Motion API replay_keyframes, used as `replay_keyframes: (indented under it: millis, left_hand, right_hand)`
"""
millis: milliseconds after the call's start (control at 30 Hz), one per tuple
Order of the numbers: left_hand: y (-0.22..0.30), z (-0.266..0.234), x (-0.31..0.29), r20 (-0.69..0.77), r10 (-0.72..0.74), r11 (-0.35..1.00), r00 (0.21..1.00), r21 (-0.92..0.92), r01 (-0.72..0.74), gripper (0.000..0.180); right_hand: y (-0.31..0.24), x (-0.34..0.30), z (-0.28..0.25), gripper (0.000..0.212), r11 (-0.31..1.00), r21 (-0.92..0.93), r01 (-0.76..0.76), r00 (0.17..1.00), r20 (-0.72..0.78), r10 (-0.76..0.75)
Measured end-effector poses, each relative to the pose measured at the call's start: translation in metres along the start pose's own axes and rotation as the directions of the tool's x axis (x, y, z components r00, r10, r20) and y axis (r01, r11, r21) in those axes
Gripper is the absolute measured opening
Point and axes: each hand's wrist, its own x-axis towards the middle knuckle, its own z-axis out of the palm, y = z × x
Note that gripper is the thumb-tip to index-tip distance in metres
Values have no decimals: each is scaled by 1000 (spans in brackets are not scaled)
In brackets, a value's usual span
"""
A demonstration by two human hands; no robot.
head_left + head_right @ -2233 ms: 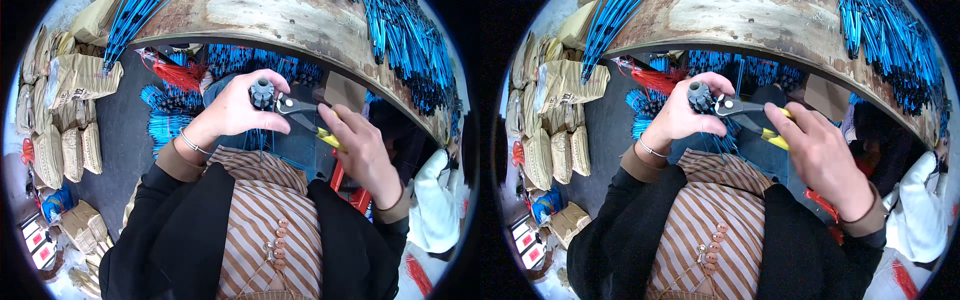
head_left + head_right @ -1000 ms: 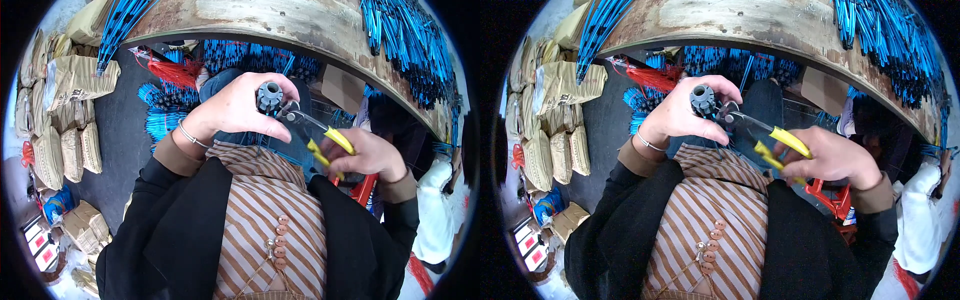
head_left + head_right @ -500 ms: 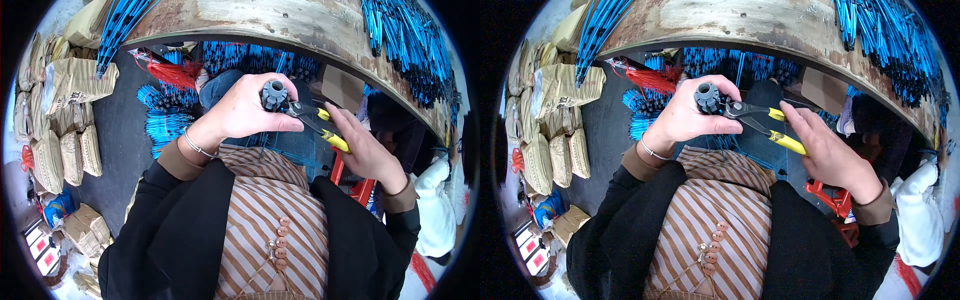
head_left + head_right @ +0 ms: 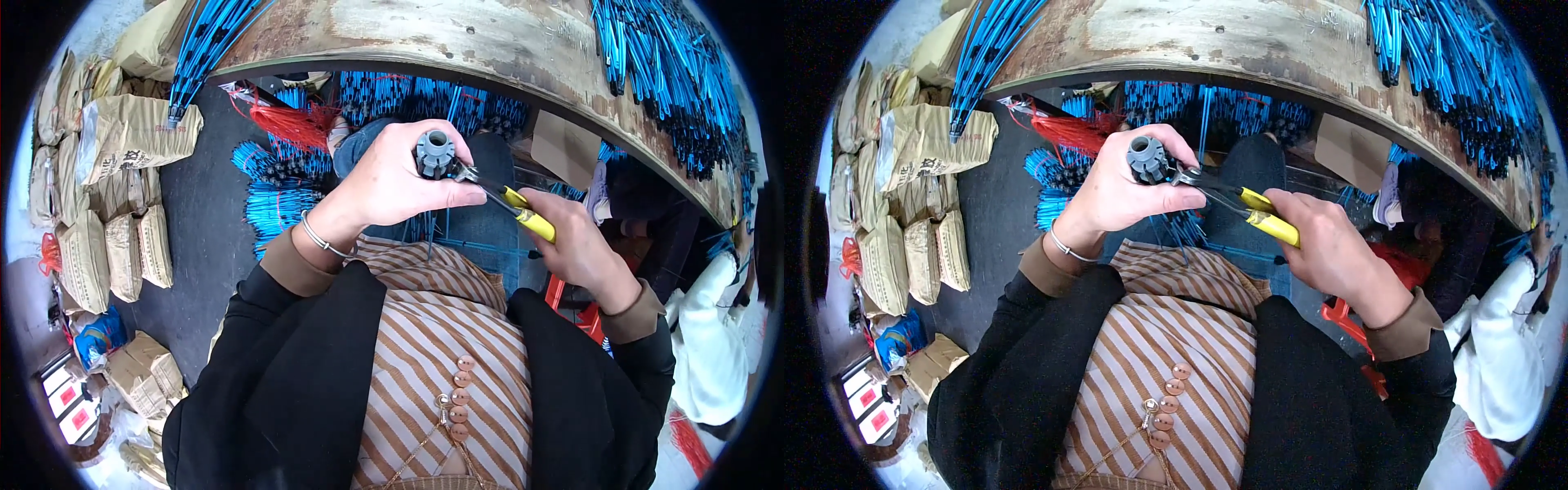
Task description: The person gathers blue umbrella ribs, aligns them, and threads a wire through the rib ends. They then secure the ribs to a plastic hub by wrapping the wire and using pliers to twist and trim the excess wire.
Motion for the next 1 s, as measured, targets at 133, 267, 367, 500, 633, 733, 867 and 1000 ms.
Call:
replay_keyframes:
  millis: [133,267,367,500,633,733,867,1000]
  left_hand:
    - [1,3,5,-12,60,998,998,7,-60,26]
    - [-2,-1,-1,20,19,1000,1000,20,-19,26]
    - [0,-3,0,65,-16,1000,998,20,14,27]
    - [1,-6,0,132,-4,1000,991,-5,5,27]
    - [-3,-10,-1,226,142,987,964,-100,-122,28]
    - [-9,-13,-3,164,116,990,980,-100,-100,31]
    - [-7,-11,-3,43,55,997,998,-52,-53,32]
    - [-10,-14,2,-50,15,1000,999,-15,-15,34]
  right_hand:
    - [6,-4,3,37,998,18,53,995,-80,-52]
    - [-24,-1,-36,30,922,234,-308,939,233,254]
    - [-43,-2,-54,30,934,179,-308,931,261,257]
    - [-53,2,-76,30,945,109,-308,908,331,258]
    - [-53,11,-87,32,938,74,-338,858,433,276]
    - [-56,15,-82,34,957,19,-290,889,377,262]
    - [-71,16,-65,37,956,-94,-277,911,290,292]
    - [-74,19,-45,40,938,-195,-286,931,175,320]
